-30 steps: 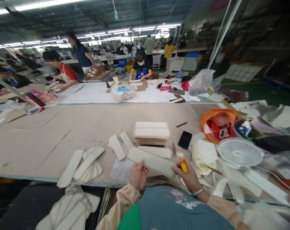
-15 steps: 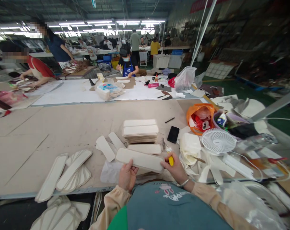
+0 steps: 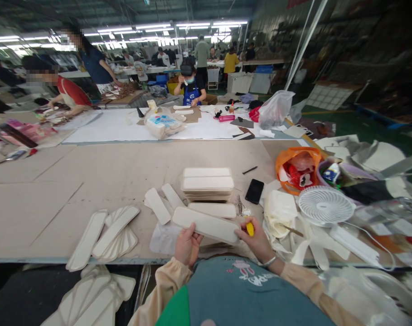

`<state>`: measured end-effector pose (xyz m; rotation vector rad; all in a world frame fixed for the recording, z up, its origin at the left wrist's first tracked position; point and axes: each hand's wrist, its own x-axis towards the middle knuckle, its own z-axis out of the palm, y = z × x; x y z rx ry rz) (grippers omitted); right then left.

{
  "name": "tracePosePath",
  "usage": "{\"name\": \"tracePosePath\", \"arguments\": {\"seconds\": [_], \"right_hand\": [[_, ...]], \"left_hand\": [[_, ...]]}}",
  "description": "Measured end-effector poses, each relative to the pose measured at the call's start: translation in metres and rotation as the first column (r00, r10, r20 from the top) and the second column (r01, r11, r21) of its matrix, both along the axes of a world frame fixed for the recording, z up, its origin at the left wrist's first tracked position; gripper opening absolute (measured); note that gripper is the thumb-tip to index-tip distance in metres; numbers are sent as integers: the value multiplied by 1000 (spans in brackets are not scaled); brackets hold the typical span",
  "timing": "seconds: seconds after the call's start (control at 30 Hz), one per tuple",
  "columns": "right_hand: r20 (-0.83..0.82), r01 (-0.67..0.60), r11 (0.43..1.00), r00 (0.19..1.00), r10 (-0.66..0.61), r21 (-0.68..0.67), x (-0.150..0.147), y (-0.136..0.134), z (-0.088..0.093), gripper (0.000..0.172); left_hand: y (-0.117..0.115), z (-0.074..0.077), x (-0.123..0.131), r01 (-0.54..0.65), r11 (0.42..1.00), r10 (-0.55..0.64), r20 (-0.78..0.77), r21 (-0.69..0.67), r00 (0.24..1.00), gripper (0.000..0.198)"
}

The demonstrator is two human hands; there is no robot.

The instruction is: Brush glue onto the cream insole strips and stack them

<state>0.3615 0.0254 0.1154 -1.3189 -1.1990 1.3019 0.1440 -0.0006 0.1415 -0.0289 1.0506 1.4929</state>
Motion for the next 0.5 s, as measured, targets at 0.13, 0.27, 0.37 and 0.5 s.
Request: {"name": "tracePosePath", "arguments": {"seconds": [0.13,0.27,0.37,0.5], "right_hand": [[-4,-3,1000,1000,3,-24,0,1,-2,43],[-16,4,999,1000,-5,-47,-1,2,0,44],[-3,-1,999,1000,1,-42,0,1,-2,42],[46,32,998,998,-30,-50,5,-1,-11,44]], "left_hand": [[1,-1,0,-2,1000,2,1,-1,1000,13],[2,-3,-1,-3,1000,3,0,-4,1000,13],[2,-5,-2,-6,1000,6,-1,0,1000,11],[-1,-4,-1,16,1000,-16,16,1,1000,12]]}}
